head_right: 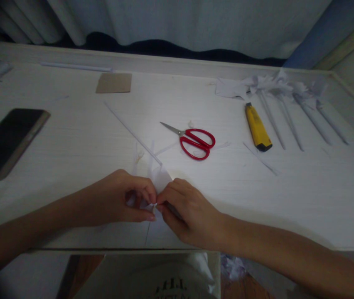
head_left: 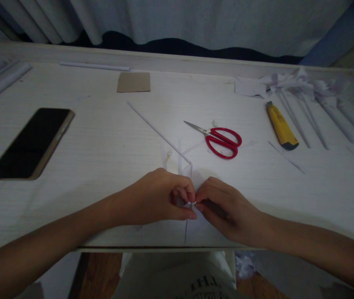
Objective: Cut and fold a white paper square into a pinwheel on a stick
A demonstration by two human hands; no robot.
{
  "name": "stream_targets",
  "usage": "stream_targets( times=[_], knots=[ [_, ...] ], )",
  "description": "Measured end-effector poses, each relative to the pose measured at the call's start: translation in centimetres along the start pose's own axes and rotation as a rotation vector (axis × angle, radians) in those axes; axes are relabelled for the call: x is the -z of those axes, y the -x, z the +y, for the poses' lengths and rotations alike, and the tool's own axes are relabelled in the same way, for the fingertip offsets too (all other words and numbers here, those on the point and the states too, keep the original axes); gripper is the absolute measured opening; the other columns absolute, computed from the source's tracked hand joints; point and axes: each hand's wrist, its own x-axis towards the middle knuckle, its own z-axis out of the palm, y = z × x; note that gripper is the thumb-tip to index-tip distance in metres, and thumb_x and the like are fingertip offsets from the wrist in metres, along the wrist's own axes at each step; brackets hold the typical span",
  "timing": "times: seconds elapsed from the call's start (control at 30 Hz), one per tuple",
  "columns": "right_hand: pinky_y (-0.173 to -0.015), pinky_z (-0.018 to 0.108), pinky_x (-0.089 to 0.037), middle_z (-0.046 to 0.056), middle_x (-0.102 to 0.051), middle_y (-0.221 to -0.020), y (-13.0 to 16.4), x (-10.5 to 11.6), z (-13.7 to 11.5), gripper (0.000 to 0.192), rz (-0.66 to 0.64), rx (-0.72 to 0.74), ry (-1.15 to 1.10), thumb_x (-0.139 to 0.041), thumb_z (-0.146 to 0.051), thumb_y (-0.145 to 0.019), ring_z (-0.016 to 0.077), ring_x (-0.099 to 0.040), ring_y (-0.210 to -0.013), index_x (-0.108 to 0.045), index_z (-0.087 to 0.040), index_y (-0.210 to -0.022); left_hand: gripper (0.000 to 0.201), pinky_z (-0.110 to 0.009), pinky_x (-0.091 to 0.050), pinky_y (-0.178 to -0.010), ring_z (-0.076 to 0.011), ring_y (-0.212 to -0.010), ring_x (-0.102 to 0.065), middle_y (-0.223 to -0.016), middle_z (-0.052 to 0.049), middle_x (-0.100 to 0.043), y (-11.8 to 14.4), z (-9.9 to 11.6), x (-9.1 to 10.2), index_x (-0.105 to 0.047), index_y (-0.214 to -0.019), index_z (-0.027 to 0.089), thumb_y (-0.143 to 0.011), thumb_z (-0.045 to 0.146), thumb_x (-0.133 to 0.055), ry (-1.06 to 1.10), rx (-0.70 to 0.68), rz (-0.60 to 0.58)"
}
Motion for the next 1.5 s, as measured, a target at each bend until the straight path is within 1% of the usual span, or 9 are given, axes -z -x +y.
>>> stream_targets(
  times=[0.17,0.63,0.8,0.97,1.03,1.17,1.23,1.4,1.5],
  knots=[
    [-0.064,0.029,-0.039,0.004,-0.052,-0.074,-0.1,0.0,0.0,0.011,0.015,0.001,-0.002,-0.043,-0.010,-0.077,0.0145,-0.045,-0.071,-0.051,-0.014,-0.083,0.017,-0.013,-0.036,-0.047,-0.0046,-0.049,-0.049,-0.057,0.005,-0.057,-0.2,-0.1,0.0,-0.059,-0.073,0.016,-0.065,0.030,-0.064,0.051,-0.008,-0.003],
    [-0.063,0.027,-0.040,0.003,-0.051,-0.075,0.0,0.3,-0.1,0.014,0.031,-0.024,-0.063,-0.047,-0.006,-0.072,0.0134,-0.046,-0.071,-0.050,-0.014,-0.083,0.015,-0.013,-0.036,-0.048,-0.0046,-0.052,-0.049,-0.058,0.004,-0.057,-0.1,-0.1,0.2,-0.058,-0.074,0.016,-0.066,0.028,-0.062,0.038,-0.023,-0.038],
    [-0.061,0.028,-0.041,0.002,-0.052,-0.073,0.1,1.9,-0.1,0.009,0.176,-0.014,0.012,-0.048,-0.011,-0.076,0.0138,-0.048,-0.070,-0.050,-0.018,-0.081,0.019,-0.012,-0.036,-0.049,-0.0045,-0.054,-0.050,-0.063,0.005,-0.060,-0.1,-0.3,0.3,-0.057,-0.080,0.017,-0.066,0.030,-0.063,0.075,-0.024,-0.066],
    [-0.066,0.032,-0.043,0.004,-0.055,-0.077,0.8,3.8,0.4,0.010,0.305,-0.037,0.108,-0.050,-0.014,-0.077,0.0164,-0.052,-0.074,-0.051,-0.021,-0.084,0.024,-0.013,-0.036,-0.050,-0.0049,-0.054,-0.049,-0.064,0.003,-0.060,-0.2,-0.1,0.7,-0.062,-0.090,0.019,-0.069,0.031,-0.060,0.056,-0.039,-0.120],
    [-0.067,0.033,-0.044,0.005,-0.055,-0.080,1.4,4.3,0.6,0.013,0.272,-0.015,0.176,-0.051,-0.015,-0.076,0.0177,-0.052,-0.077,-0.051,-0.020,-0.087,0.023,-0.014,-0.036,-0.050,-0.0053,-0.054,-0.049,-0.062,0.002,-0.059,-0.3,0.0,0.9,-0.063,-0.088,0.018,-0.070,0.031,-0.059,0.060,-0.036,-0.127],
    [-0.072,0.035,-0.044,0.008,-0.056,-0.090,2.5,5.0,1.0,0.021,0.024,0.052,0.323,-0.050,-0.018,-0.077,0.0192,-0.051,-0.086,-0.053,-0.018,-0.098,0.021,-0.014,-0.035,-0.050,-0.0058,-0.055,-0.049,-0.064,0.002,-0.060,-0.4,0.2,1.0,-0.065,-0.086,0.018,-0.071,0.031,-0.057,0.062,-0.044,-0.134],
    [-0.074,0.036,-0.044,0.009,-0.056,-0.095,3.0,5.2,1.1,0.024,-0.062,0.060,0.390,-0.048,-0.020,-0.079,0.0194,-0.050,-0.089,-0.054,-0.017,-0.101,0.022,-0.014,-0.035,-0.050,-0.0061,-0.055,-0.048,-0.063,0.002,-0.060,-0.3,0.2,1.0,-0.065,-0.087,0.018,-0.072,0.032,-0.057,0.064,-0.053,-0.137],
    [-0.076,0.035,-0.043,0.009,-0.055,-0.096,3.8,4.8,1.1,0.027,-0.127,0.087,0.530,-0.049,-0.024,-0.080,0.0188,-0.050,-0.089,-0.054,-0.016,-0.105,0.026,-0.016,-0.035,-0.051,-0.0072,-0.056,-0.050,-0.065,0.000,-0.062,0.0,0.0,0.9,-0.064,-0.093,0.017,-0.075,0.032,-0.053,0.066,-0.072,-0.119],
    [-0.074,0.035,-0.043,0.010,-0.057,-0.095,3.9,4.4,1.2,0.026,-0.130,0.172,0.677,-0.046,-0.021,-0.082,0.0198,-0.050,-0.087,-0.054,-0.015,-0.106,0.026,-0.016,-0.035,-0.052,-0.0075,-0.058,-0.050,-0.068,-0.001,-0.062,0.1,-0.1,0.9,-0.063,-0.095,0.016,-0.077,0.030,-0.050,0.086,-0.099,-0.125]
  ],
)
